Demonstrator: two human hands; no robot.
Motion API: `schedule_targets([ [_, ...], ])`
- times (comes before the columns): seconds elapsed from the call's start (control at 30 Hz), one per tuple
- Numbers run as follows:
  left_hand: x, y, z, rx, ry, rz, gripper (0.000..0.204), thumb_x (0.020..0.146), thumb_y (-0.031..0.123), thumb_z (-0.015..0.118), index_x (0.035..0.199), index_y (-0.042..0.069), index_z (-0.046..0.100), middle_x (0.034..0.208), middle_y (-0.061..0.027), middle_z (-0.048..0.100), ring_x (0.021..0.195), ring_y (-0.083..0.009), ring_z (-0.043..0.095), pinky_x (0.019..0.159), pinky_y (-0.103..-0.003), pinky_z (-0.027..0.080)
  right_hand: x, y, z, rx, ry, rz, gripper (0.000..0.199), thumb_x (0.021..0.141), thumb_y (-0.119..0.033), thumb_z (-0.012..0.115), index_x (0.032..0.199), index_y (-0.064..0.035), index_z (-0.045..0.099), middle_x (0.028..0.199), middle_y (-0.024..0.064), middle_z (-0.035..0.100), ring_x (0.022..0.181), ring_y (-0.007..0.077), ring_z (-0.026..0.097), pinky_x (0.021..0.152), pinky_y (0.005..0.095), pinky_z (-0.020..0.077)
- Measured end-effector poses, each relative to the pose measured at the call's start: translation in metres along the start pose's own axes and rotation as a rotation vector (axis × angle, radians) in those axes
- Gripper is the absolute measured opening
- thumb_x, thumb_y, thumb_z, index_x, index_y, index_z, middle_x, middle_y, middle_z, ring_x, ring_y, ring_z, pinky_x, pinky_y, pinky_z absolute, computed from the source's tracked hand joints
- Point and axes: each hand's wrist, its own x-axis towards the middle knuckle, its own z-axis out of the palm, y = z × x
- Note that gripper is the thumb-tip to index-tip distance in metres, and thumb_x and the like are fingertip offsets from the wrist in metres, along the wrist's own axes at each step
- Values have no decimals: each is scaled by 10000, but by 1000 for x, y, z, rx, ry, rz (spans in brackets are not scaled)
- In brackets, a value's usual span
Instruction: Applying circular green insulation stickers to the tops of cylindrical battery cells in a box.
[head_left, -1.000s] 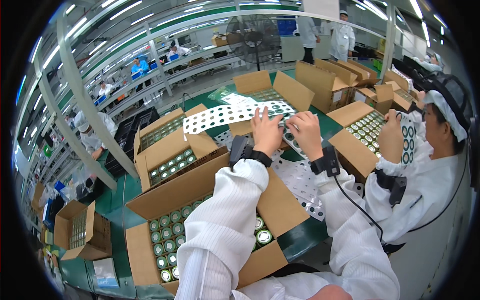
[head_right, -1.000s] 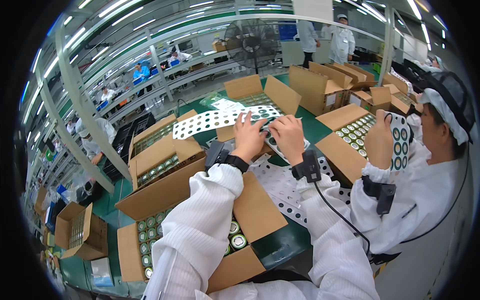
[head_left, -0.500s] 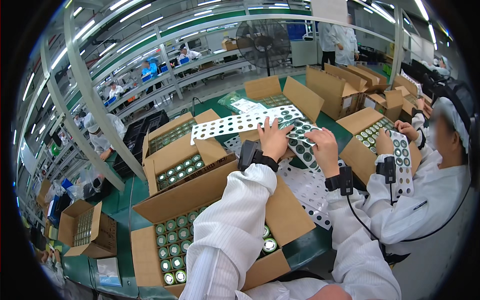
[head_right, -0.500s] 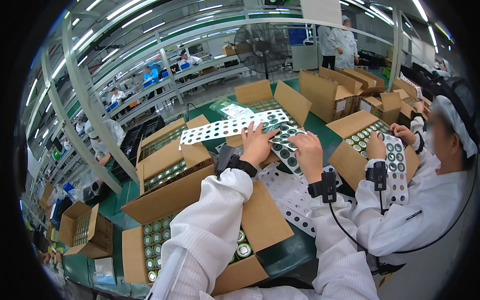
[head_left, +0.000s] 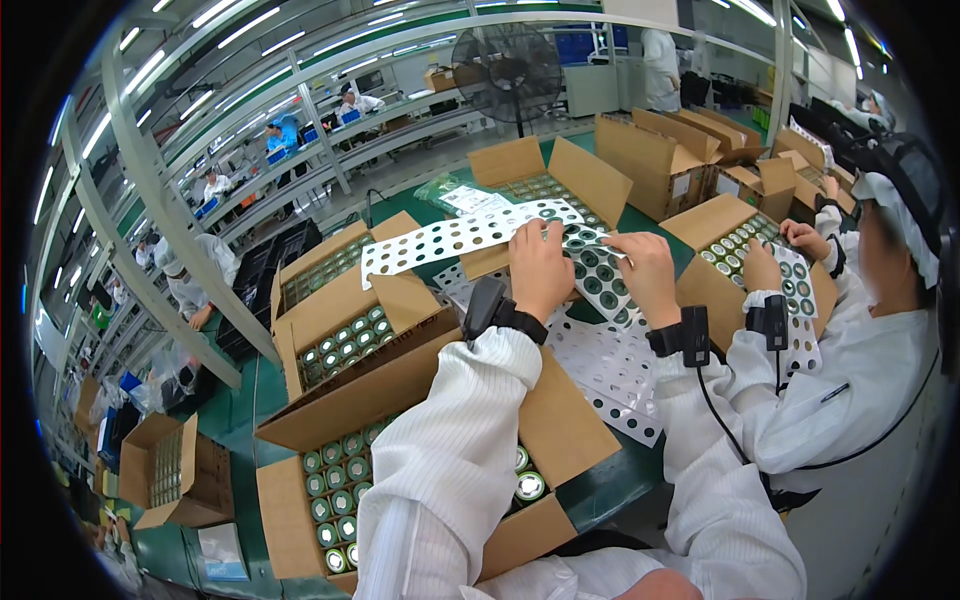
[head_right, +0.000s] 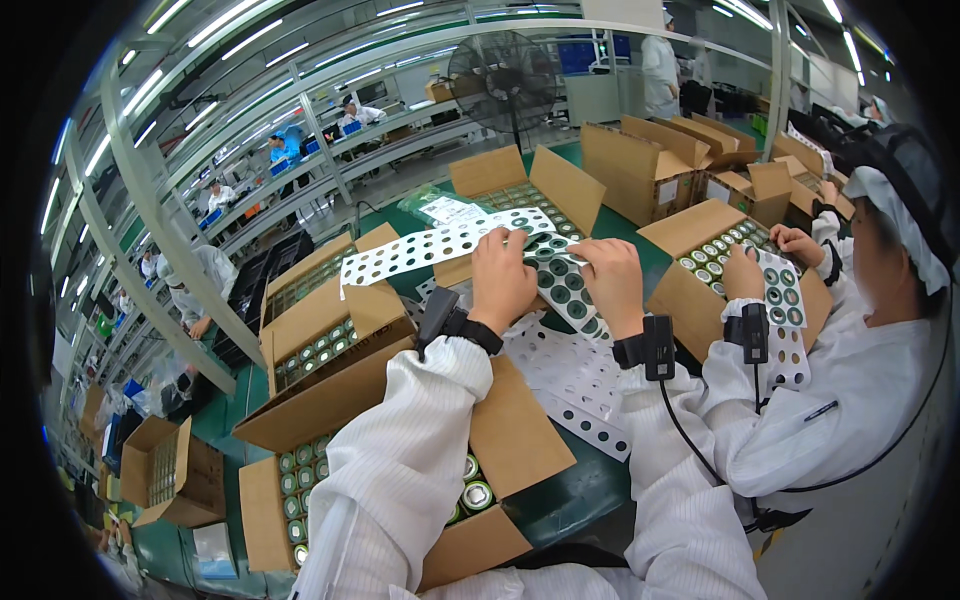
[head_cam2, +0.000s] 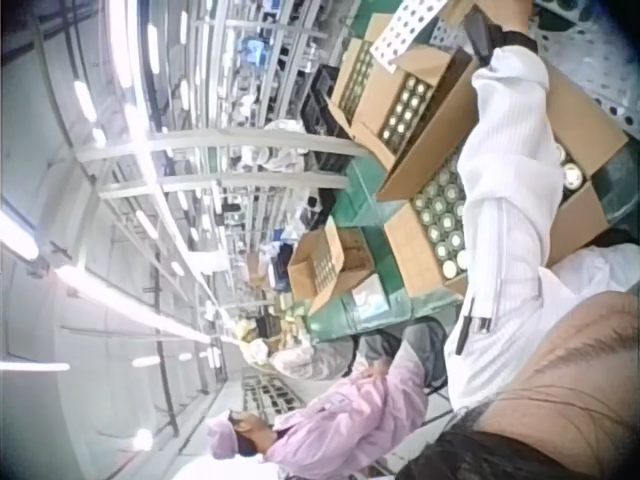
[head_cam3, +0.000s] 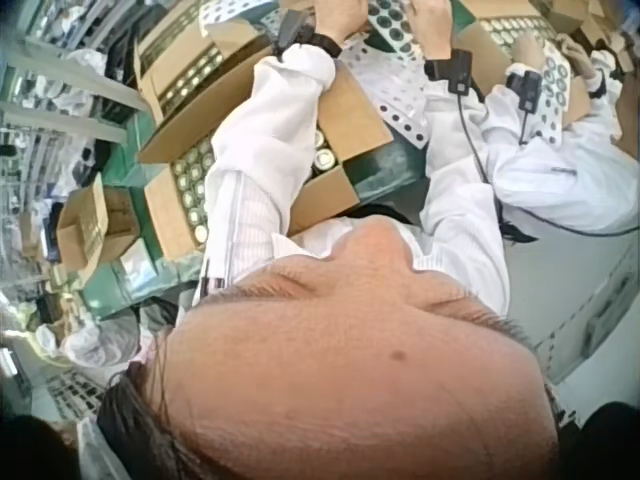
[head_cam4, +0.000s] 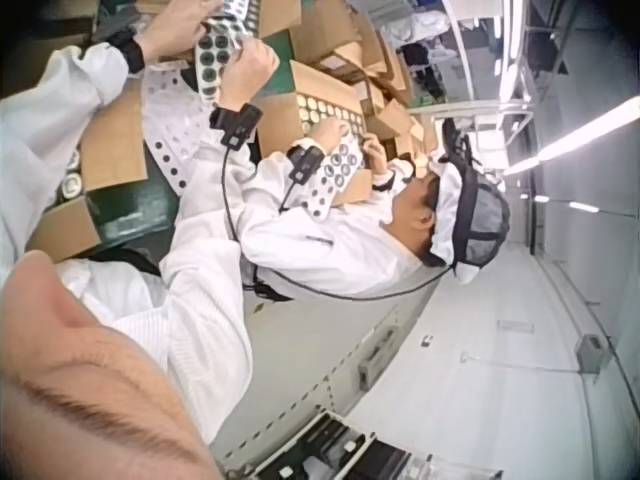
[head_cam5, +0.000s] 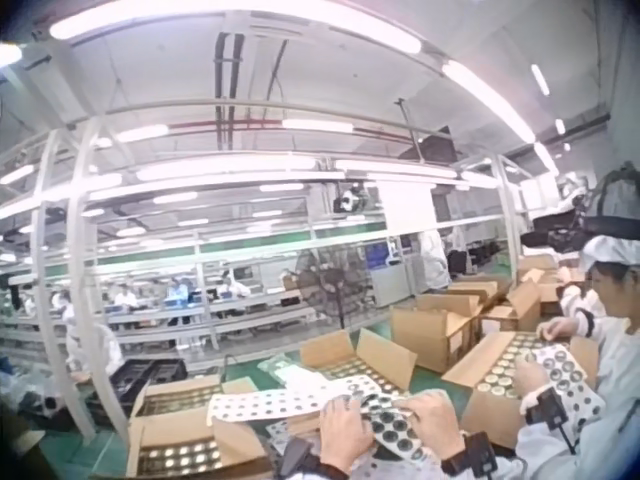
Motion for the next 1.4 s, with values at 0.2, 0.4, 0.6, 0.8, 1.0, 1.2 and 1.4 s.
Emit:
schedule_targets([
  [0.2,-26,41,0,78,-354,427,370,645,86,630,1010,76,576,941,-133,550,921,-306,534,791,-389,419,18,6,0,2,-36,19,166,749,-76,620,885,-114,707,857,46,676,871,248,604,826,377,421],
  [0.4,-34,30,31,265,-273,492,433,738,155,632,1164,120,568,1153,-203,560,1096,-358,528,932,-434,417,29,-10,0,-20,-42,-68,172,757,-82,624,896,-125,715,865,36,682,869,230,610,840,371,413],
  [0.6,-29,15,37,182,-183,372,259,825,114,535,1060,53,625,1115,-218,586,1102,-398,528,952,-483,404,16,-10,-3,-30,-128,-109,199,706,-43,639,877,-110,714,867,28,689,889,220,614,862,357,418],
  [0.8,-21,8,37,92,-177,290,255,802,97,553,1034,75,655,1054,-126,636,1011,-332,589,888,-478,428,7,-9,-16,-44,-166,-109,228,678,-22,642,876,-108,715,862,36,687,885,230,613,884,375,426],
  [1.0,-28,-17,43,-16,-107,219,239,769,103,581,987,91,679,951,-115,669,896,-303,632,831,-426,481,3,-26,-33,-28,-152,-135,300,650,43,592,898,-78,710,877,102,675,903,280,608,904,420,443],
  [1.2,-29,-6,69,67,-6,177,214,756,143,604,928,50,691,961,-161,667,925,-328,626,880,-493,448,-1,-39,-85,-56,-267,-51,427,631,106,470,1003,-6,646,1017,165,635,1010,344,576,902,389,435],
  [1.4,-23,0,120,228,-24,22,322,759,209,591,997,16,688,1063,-222,639,1054,-391,574,993,-610,331,-23,8,-76,61,-254,247,251,854,-39,563,1091,21,621,1082,161,641,1015,291,597,884,331,452],
])
